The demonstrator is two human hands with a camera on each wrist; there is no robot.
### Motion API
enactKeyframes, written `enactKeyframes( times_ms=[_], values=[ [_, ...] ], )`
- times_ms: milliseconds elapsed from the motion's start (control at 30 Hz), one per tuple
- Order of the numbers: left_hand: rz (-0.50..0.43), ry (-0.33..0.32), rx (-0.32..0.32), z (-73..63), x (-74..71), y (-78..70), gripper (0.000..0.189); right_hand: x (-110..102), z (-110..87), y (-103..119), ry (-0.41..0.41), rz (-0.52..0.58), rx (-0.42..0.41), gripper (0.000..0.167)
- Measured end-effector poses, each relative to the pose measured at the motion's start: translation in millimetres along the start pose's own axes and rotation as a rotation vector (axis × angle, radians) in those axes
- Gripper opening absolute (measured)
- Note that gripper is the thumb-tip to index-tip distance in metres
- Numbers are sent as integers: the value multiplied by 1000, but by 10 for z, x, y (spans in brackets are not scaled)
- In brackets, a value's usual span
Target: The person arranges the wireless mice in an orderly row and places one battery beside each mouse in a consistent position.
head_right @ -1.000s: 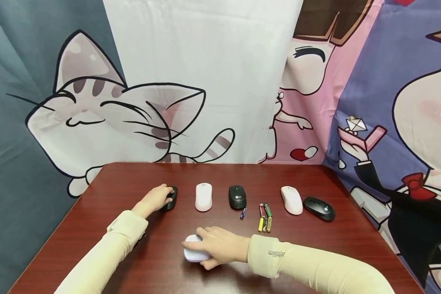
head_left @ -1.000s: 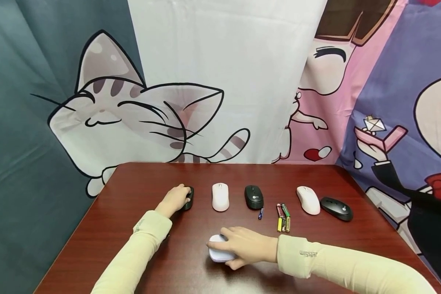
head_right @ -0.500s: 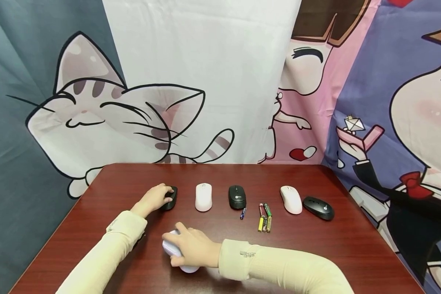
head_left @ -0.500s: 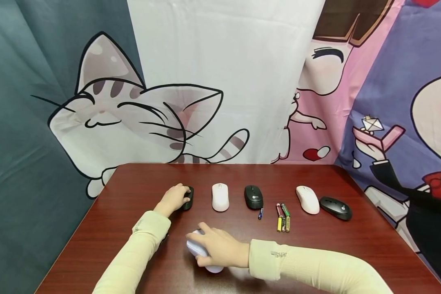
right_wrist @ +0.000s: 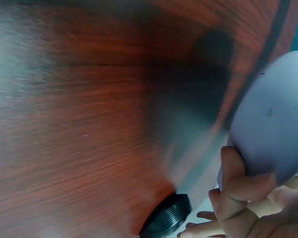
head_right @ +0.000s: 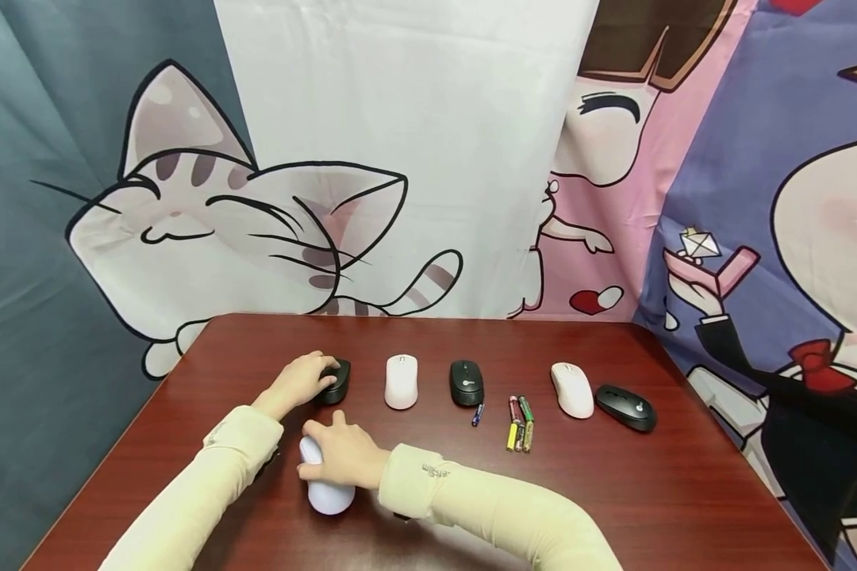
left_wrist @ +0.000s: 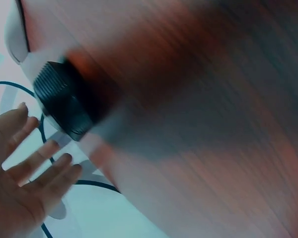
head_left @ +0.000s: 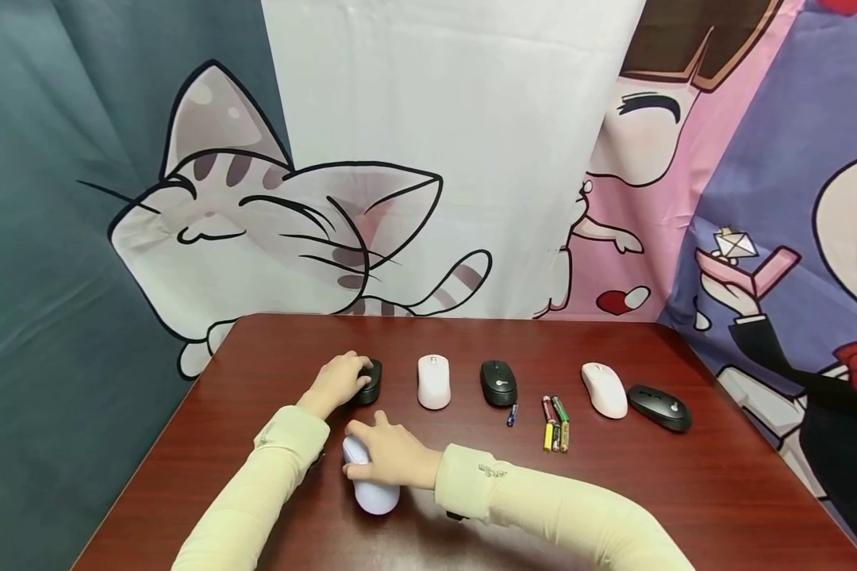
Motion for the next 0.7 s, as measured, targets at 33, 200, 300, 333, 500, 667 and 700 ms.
enactKeyframes(
  times_ms=[33, 200, 300, 333, 500, 667, 700],
  values=[
    [-7, 0, 22, -5, -1, 20, 22, 5, 24, 6, 0, 3, 12, 40],
    [-42, 38, 160, -23, -29, 145, 23, 46, 123, 38, 6, 2, 82, 40],
    [-45, 69, 225, 2, -55, 228, 25, 70, 168, 58, 22, 6, 139, 43],
    [-36, 81, 243, 9, -62, 252, 25, 82, 180, 64, 29, 6, 155, 44],
    [4, 130, 314, 19, -83, 330, 30, 151, 245, 103, 38, 1, 187, 47],
    [49, 128, 380, 12, -85, 346, 33, 189, 310, 166, 50, -4, 232, 55],
    [64, 126, 393, 15, -83, 354, 33, 191, 320, 183, 59, 6, 254, 58]
  ],
)
Point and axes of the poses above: each hand's wrist, its own z-axis towards the middle knuckle, its own x-axis out of the palm, y = z × x, the point moved 1 cm from there along z, towards the middle knuckle, and after that the axes turned 6 degrees about x, right-handed, at the moved point
